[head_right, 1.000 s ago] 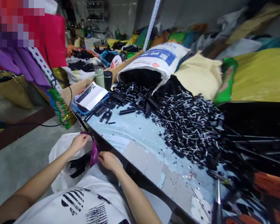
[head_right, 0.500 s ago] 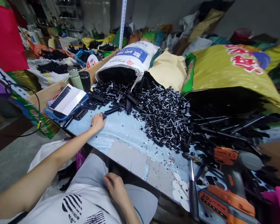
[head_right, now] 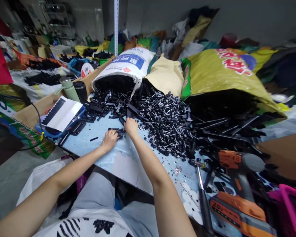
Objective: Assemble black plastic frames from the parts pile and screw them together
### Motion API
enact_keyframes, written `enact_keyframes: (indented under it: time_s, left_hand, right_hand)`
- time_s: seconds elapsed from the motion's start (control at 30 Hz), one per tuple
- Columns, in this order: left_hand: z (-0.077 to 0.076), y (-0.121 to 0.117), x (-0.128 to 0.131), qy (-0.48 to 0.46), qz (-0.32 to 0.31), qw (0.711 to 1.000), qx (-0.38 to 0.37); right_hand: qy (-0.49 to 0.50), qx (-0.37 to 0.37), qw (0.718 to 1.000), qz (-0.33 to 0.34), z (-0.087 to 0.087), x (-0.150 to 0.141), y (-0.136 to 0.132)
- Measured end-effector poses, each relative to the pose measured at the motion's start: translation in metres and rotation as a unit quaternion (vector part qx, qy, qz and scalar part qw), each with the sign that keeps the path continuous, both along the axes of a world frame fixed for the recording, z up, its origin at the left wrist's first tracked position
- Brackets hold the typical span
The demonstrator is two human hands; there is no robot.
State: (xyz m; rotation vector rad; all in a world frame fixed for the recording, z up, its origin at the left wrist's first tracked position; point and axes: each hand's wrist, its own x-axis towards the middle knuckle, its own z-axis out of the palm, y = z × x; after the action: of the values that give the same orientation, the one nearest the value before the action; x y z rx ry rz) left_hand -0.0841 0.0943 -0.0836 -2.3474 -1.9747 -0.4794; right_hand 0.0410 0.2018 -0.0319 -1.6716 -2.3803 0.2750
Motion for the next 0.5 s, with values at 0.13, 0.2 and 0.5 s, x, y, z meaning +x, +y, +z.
enact_keyframes:
  time_s: [0.13,0.2,0.5]
  left_hand:
    - [0.007,-0.034,0.005,-0.027,-0.044,0.999,-0.013]
    - [0.008,-0.055,0.010,-0.044,-0.058,0.997,-0.012]
    - [-0.019,-0.112,0.019,-0.076,-0.025,0.997,0.011]
  right_hand:
    - [0.000,-0.016,1.000,0.006,0.002,-0.017,0.013]
    - [0.010,-0.009,1.000,0.001,0.007,-0.008,0.006]
    - [0.229,-0.146,0.961,0.039,-0.022,0.146,-0.127]
